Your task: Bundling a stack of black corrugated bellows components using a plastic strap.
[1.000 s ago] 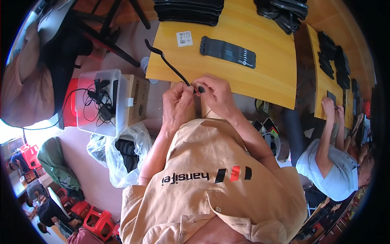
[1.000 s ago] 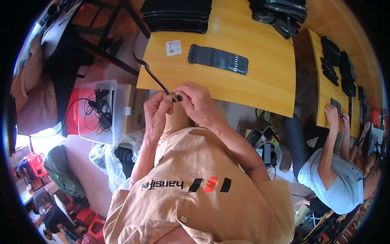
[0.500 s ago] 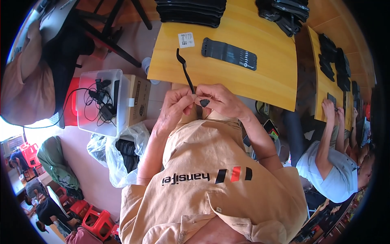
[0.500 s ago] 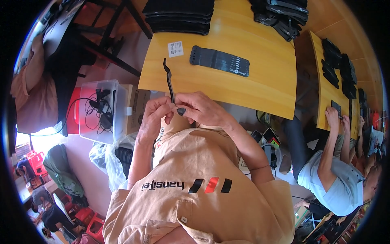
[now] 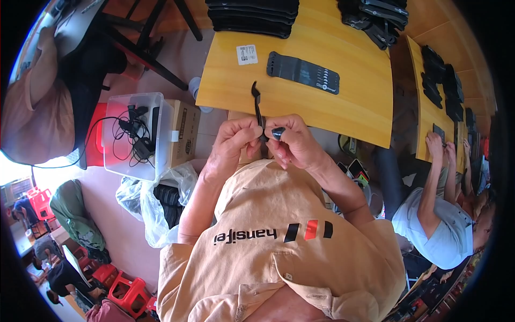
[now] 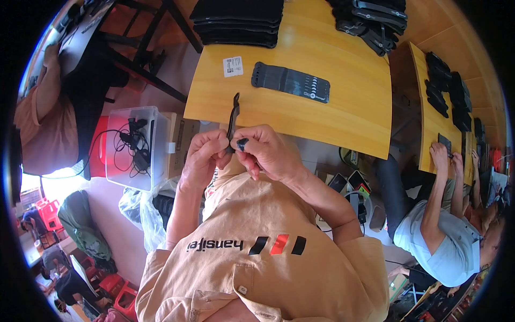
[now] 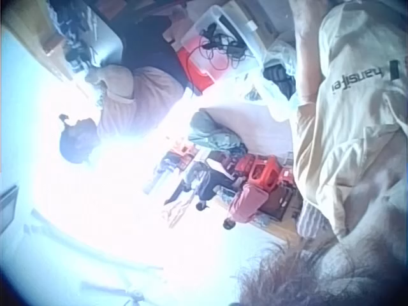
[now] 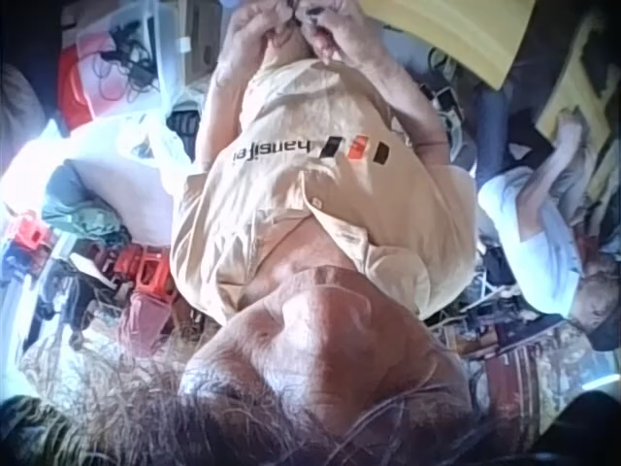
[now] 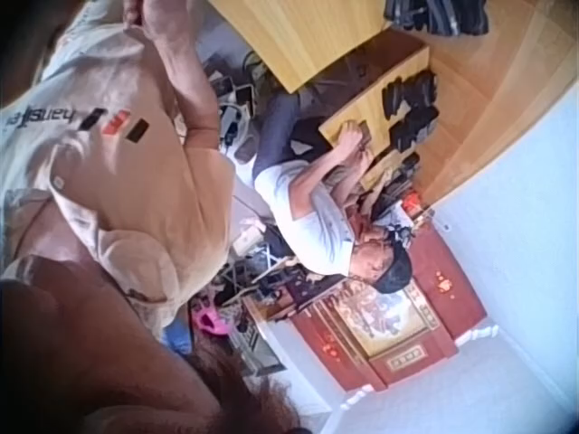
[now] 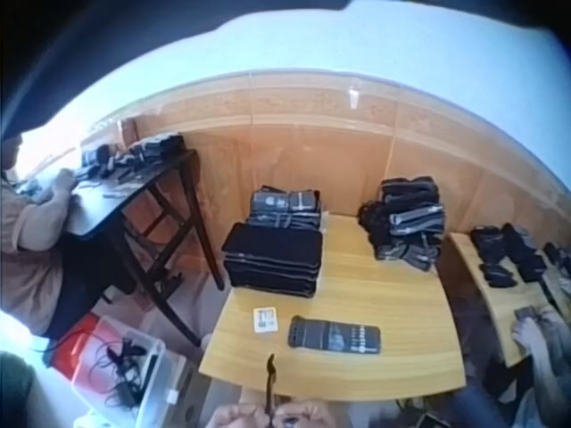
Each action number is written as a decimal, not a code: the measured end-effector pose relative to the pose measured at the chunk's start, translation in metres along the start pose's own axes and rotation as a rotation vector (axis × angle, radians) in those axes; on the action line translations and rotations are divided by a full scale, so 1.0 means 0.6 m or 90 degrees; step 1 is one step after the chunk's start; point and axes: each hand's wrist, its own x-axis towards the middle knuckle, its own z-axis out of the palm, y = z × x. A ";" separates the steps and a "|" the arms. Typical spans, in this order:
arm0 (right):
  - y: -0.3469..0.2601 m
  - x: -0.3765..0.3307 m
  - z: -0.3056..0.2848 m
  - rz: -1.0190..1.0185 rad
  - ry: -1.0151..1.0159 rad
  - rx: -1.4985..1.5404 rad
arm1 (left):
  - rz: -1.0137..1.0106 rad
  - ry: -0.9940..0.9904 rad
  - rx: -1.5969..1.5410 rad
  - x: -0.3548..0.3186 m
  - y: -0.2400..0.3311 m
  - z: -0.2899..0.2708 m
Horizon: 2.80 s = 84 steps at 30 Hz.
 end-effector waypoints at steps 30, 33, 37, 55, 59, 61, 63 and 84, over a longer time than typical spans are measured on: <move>0.012 0.008 0.027 -0.175 0.075 -0.272 | 0.150 0.149 0.163 -0.012 0.010 0.026; 0.009 0.002 0.026 -0.136 0.026 -0.181 | 0.104 0.138 0.174 -0.021 0.017 0.029; 0.003 -0.011 0.041 -0.093 0.003 0.009 | 0.077 0.093 0.171 -0.037 0.039 0.037; -0.050 -0.208 -0.204 0.098 0.414 0.037 | 0.256 0.434 -0.176 -0.264 0.180 -0.326; -0.054 -0.176 -0.173 0.129 0.347 -0.339 | 0.223 0.452 -0.040 -0.151 0.129 -0.243; -0.065 -0.164 -0.147 0.132 0.332 -0.651 | 0.213 0.440 -0.057 -0.104 0.093 -0.218; -0.066 -0.165 -0.144 0.031 0.315 -0.819 | 0.192 0.426 -0.079 -0.059 0.051 -0.182; -0.103 -0.181 -0.130 -0.184 0.429 -0.668 | 0.045 0.415 0.075 0.075 -0.139 -0.092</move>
